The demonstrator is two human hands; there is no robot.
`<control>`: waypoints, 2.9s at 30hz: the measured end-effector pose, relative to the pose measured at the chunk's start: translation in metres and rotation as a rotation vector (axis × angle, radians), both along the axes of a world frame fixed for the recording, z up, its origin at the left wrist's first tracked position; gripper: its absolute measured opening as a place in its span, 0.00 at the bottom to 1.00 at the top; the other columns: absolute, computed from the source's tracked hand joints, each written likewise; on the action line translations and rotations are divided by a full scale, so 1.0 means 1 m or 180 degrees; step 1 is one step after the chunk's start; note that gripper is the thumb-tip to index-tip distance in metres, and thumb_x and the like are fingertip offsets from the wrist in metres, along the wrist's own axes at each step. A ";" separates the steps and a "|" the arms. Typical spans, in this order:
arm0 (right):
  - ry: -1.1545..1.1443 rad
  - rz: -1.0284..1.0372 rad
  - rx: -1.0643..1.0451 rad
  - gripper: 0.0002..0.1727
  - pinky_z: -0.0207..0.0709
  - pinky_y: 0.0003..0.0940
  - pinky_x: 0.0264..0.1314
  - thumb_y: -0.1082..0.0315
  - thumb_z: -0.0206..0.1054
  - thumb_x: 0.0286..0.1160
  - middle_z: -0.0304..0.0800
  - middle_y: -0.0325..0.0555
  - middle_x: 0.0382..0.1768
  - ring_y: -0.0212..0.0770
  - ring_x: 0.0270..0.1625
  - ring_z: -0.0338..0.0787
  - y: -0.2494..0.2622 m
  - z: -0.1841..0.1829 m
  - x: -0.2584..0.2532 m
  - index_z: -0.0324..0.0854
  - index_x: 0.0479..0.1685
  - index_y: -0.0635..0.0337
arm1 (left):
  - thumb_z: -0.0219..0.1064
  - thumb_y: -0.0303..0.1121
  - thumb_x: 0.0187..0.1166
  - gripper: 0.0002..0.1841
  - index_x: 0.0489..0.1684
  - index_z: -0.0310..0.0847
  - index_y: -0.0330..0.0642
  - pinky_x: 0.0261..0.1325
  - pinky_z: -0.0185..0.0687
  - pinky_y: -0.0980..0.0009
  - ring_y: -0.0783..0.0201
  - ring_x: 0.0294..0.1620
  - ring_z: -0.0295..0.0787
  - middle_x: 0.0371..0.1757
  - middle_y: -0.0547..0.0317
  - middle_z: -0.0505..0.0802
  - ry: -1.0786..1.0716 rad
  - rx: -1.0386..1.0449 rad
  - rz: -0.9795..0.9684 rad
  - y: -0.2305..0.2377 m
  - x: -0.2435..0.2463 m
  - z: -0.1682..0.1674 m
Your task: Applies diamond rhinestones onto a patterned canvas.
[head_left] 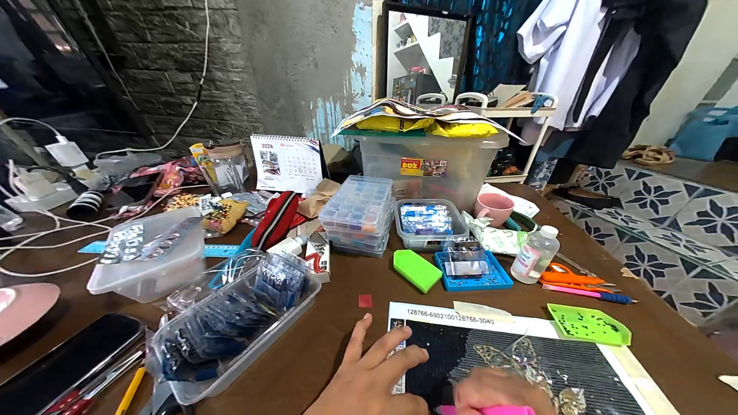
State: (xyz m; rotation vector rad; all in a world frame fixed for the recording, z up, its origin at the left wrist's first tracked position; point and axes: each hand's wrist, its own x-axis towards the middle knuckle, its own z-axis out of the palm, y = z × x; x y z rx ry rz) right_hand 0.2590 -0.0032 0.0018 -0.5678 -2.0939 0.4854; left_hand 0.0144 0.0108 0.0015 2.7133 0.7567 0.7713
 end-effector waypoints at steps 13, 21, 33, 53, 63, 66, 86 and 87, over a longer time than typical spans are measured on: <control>0.0719 -0.0345 -0.0750 0.18 0.81 0.15 0.36 0.55 0.52 0.93 0.89 0.37 0.29 0.18 0.32 0.87 0.003 0.004 0.013 0.77 0.43 0.59 | 0.57 0.38 0.86 0.14 0.49 0.93 0.55 0.81 0.36 0.21 0.38 0.86 0.67 0.74 0.47 0.86 0.0133 0.0071 0.0056 0.000 0.002 -0.003; 0.0664 0.0218 -0.0801 0.19 0.76 0.14 0.35 0.55 0.53 0.94 0.84 0.42 0.28 0.20 0.31 0.83 -0.002 0.005 0.012 0.77 0.42 0.63 | 0.55 0.40 0.87 0.16 0.47 0.94 0.56 0.79 0.42 0.19 0.36 0.85 0.68 0.76 0.47 0.85 0.0458 0.0346 0.0245 -0.006 0.004 0.004; 0.0318 0.0322 -0.0518 0.20 0.77 0.19 0.42 0.59 0.53 0.94 0.83 0.52 0.29 0.29 0.34 0.84 -0.004 0.005 0.007 0.78 0.39 0.69 | 0.55 0.37 0.87 0.15 0.47 0.93 0.52 0.80 0.37 0.19 0.35 0.87 0.65 0.77 0.44 0.84 0.0213 -0.0059 0.0138 -0.004 0.004 0.000; 0.0237 0.0496 -0.0461 0.19 0.79 0.21 0.50 0.60 0.54 0.94 0.85 0.55 0.32 0.34 0.40 0.88 -0.007 0.005 0.002 0.77 0.40 0.70 | 0.58 0.34 0.85 0.14 0.45 0.94 0.51 0.82 0.36 0.22 0.40 0.87 0.66 0.73 0.47 0.87 -0.0053 -0.0084 0.0220 0.002 0.001 -0.008; 0.0335 0.0386 -0.0656 0.21 0.79 0.19 0.43 0.58 0.54 0.94 0.86 0.53 0.31 0.29 0.36 0.87 -0.006 0.005 0.004 0.78 0.41 0.69 | 0.58 0.34 0.85 0.14 0.45 0.94 0.50 0.82 0.37 0.21 0.39 0.86 0.67 0.72 0.47 0.87 -0.0057 -0.0101 0.0205 0.003 0.001 -0.008; 0.0526 0.0196 -0.0827 0.20 0.80 0.17 0.40 0.56 0.54 0.93 0.88 0.47 0.31 0.22 0.35 0.87 -0.004 0.007 0.007 0.78 0.43 0.66 | 0.59 0.33 0.84 0.14 0.44 0.94 0.50 0.81 0.37 0.22 0.39 0.86 0.68 0.72 0.47 0.88 -0.0065 -0.0023 0.0180 0.004 0.001 -0.008; 0.0479 -0.0438 -0.0783 0.18 0.81 0.16 0.35 0.58 0.55 0.93 0.86 0.40 0.27 0.20 0.30 0.86 0.012 -0.001 0.014 0.78 0.41 0.65 | 0.59 0.31 0.82 0.14 0.45 0.96 0.46 0.80 0.37 0.20 0.36 0.85 0.69 0.71 0.44 0.88 -0.0047 -0.0231 0.0250 0.002 0.001 -0.001; 0.0470 -0.0423 -0.0792 0.18 0.80 0.17 0.35 0.58 0.56 0.92 0.86 0.41 0.26 0.21 0.29 0.85 0.011 -0.001 0.013 0.78 0.41 0.65 | 0.59 0.31 0.82 0.14 0.45 0.96 0.46 0.80 0.37 0.19 0.36 0.85 0.69 0.71 0.44 0.88 -0.0039 -0.0241 0.0250 0.001 0.001 -0.001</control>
